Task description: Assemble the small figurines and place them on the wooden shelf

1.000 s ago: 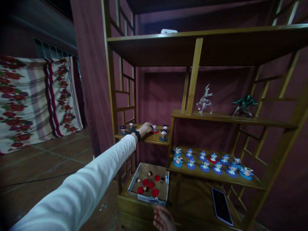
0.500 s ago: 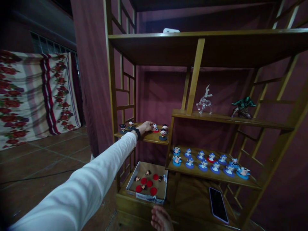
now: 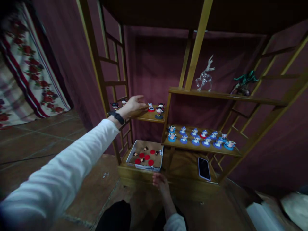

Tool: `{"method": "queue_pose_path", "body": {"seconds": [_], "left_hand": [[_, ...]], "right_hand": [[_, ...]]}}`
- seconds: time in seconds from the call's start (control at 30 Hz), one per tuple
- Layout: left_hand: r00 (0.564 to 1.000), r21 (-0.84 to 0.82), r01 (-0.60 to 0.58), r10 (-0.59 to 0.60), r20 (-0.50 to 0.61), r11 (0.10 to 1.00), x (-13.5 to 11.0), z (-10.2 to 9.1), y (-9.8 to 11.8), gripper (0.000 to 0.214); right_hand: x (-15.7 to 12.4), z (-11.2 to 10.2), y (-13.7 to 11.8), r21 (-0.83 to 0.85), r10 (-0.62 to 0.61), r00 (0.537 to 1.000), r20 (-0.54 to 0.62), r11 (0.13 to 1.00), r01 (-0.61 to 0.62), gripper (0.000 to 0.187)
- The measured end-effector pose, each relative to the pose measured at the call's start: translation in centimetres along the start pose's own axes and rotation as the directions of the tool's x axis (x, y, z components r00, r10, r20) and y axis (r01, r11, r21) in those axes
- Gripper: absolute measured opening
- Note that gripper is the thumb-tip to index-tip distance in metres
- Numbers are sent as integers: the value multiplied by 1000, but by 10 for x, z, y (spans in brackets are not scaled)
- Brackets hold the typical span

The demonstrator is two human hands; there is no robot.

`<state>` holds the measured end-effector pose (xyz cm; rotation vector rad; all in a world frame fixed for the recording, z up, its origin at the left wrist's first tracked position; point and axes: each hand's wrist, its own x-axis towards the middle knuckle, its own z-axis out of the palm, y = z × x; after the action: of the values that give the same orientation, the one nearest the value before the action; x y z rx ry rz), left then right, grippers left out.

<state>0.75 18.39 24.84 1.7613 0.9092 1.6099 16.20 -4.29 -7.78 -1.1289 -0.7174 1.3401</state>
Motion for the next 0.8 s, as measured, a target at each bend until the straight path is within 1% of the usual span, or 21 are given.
{"method": "queue_pose_path", "body": {"seconds": [0.03,0.1,0.13,0.17,0.2,0.23,0.27,0.3,0.37,0.4,0.43,0.47,0.53,0.6,0.63,0.67,0.8], "left_hand": [[999,2,-40,40,0,999,-15,-8,6,51],[991,-10,-112,111,-70,994,-58,-28,13,43],[988,-10,-109,108,-106,994,-85,-38,11,39],[987,-7,-77,75,-145,997,-113,-47,5,35],[984,-6,-17,16,-180,1000,-141,-56,-7,33],[975,-12,63,-64,-214,998,-167,-63,-25,32],[954,-31,159,-162,-251,987,-190,-67,-47,31],[918,-57,268,-272,-289,962,-209,-70,-71,31],[805,-116,453,-462,-372,884,-236,-68,-120,28],[762,-168,513,-536,-362,842,-244,-64,-141,28],[733,-231,551,-598,-325,802,-248,-59,-159,28],[717,-287,568,-635,-289,772,-250,-54,-172,28],[704,-368,583,-677,-217,724,-250,-43,-189,30],[698,-407,589,-693,-177,698,-246,-37,-197,31],[692,-422,592,-702,-170,686,-244,-36,-200,32],[682,-441,594,-712,-168,673,-242,-37,-204,32],[618,-535,594,-767,-175,600,-235,-47,-216,34]], "right_hand": [[5,-2,3,-72,-60,998,-32,996,57,36],[19,-4,11,-226,-153,987,-44,964,140,33],[28,-4,13,-302,-199,979,-40,937,178,30],[37,-3,14,-388,-245,969,-32,897,214,26],[47,-1,13,-491,-281,960,-18,839,236,22],[58,2,11,-596,-309,951,-2,764,247,20],[70,7,8,-693,-327,945,14,678,245,21],[83,11,5,-775,-328,944,31,589,230,25],[110,21,-1,-890,-294,955,42,422,169,31],[123,25,-2,-930,-270,962,44,340,138,34],[136,29,-3,-959,-245,969,45,262,111,37],[149,32,-2,-979,-222,974,42,185,85,39],[172,36,2,-999,-201,978,47,15,51,39],[192,39,9,-987,-196,979,64,-155,33,36],[201,41,12,-975,-193,979,68,-219,25,35],[210,43,16,-965,-188,980,67,-263,16,35],[238,48,27,-940,-169,985,32,-340,-27,34]]}}
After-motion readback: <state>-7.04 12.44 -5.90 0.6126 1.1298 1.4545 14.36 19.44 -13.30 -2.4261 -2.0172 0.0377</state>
